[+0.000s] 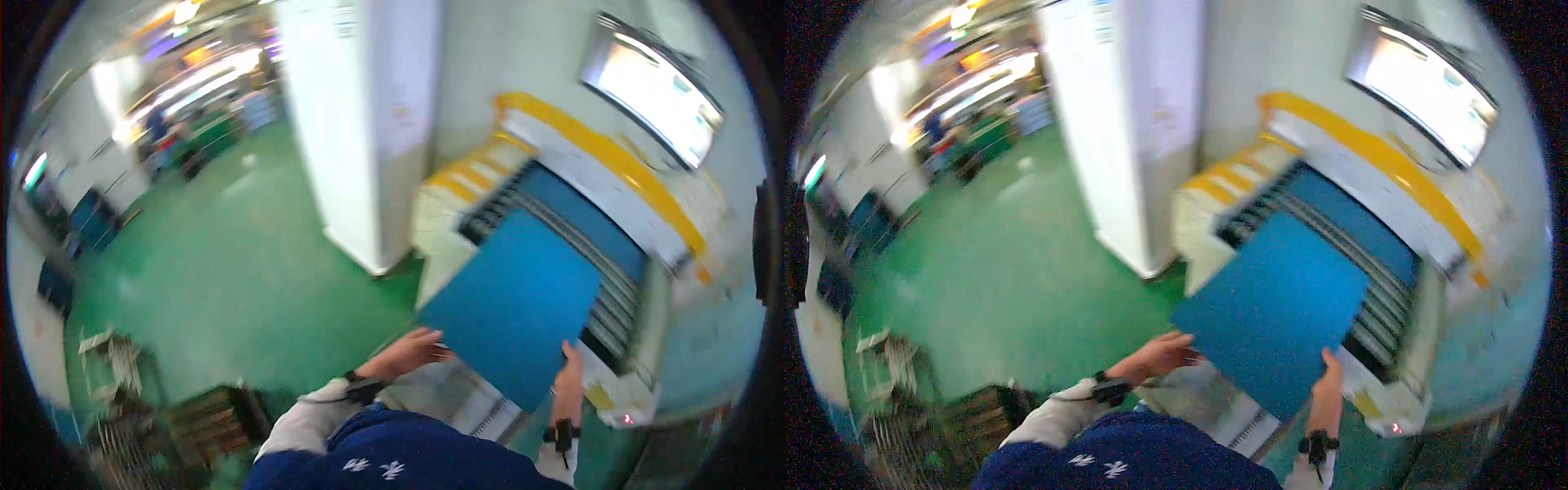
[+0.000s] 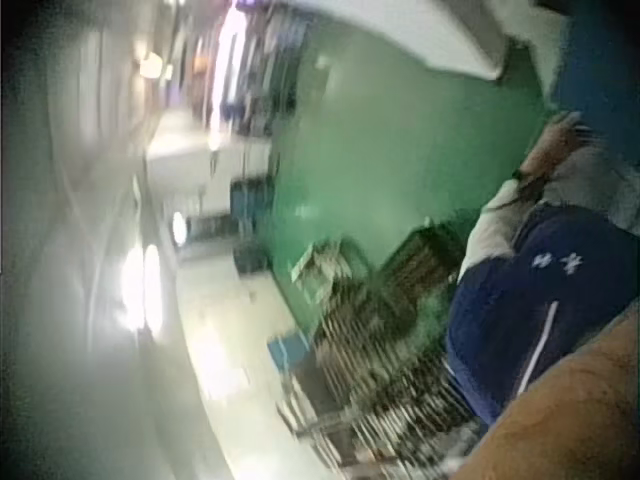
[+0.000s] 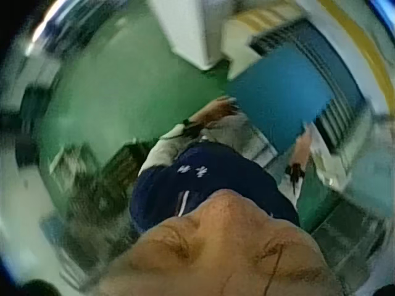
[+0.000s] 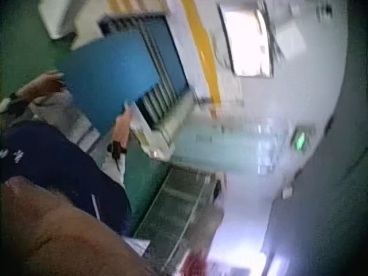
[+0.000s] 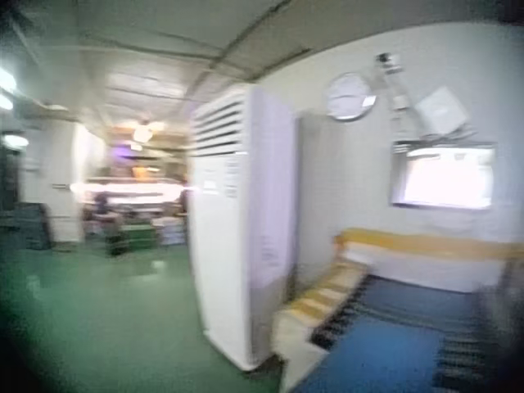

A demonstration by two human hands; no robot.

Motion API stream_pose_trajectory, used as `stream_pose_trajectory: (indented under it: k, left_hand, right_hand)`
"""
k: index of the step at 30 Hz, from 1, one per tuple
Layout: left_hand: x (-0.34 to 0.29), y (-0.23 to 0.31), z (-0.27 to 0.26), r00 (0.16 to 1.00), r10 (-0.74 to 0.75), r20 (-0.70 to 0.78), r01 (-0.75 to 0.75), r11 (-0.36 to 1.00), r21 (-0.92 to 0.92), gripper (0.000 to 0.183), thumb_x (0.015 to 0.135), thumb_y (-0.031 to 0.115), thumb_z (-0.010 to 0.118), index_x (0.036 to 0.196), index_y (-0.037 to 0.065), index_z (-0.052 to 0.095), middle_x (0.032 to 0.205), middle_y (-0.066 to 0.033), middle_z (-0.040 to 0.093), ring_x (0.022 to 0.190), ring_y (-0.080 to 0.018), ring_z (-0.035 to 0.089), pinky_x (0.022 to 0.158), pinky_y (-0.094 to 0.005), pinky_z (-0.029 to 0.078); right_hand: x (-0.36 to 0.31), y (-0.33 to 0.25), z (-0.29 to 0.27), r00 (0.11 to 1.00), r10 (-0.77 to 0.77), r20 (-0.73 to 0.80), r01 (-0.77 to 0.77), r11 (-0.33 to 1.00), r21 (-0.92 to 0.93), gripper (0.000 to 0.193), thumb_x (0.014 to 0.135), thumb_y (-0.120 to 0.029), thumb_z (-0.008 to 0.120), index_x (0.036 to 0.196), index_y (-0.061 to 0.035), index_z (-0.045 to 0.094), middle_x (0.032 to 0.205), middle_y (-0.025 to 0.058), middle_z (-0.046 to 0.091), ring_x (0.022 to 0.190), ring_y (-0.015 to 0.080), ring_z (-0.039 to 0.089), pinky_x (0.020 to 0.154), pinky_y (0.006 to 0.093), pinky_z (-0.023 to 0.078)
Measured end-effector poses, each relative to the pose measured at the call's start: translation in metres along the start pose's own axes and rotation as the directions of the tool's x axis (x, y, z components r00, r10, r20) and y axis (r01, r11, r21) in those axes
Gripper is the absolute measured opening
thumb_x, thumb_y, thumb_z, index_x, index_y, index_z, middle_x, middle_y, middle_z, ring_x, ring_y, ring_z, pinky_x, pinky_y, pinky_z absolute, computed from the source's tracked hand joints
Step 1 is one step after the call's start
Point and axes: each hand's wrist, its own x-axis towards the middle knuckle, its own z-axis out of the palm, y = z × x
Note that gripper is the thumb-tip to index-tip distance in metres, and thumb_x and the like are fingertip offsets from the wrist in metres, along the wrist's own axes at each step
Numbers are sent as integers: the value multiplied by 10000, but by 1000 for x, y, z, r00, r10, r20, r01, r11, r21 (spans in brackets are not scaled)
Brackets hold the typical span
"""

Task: Loading blue plastic or metal plates from a rack into a processing machine.

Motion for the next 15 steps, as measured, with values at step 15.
stream_pose_trajectory:
  k: [15]
  left_hand:
    - [47, 10, 23, 997, 58, -52, -55, 997, 62, 224, 952, 118, 500, 1152, 17, 502, 1038, -143, 622, 888, -283, 617, 789, -397, 517]
  right_hand:
    - [-124, 31, -126, 970, 103, -222, -72, 987, 143, 388, 843, -197, 620, 1173, 1, 565, 1075, 115, 650, 943, 270, 641, 840, 423, 522]
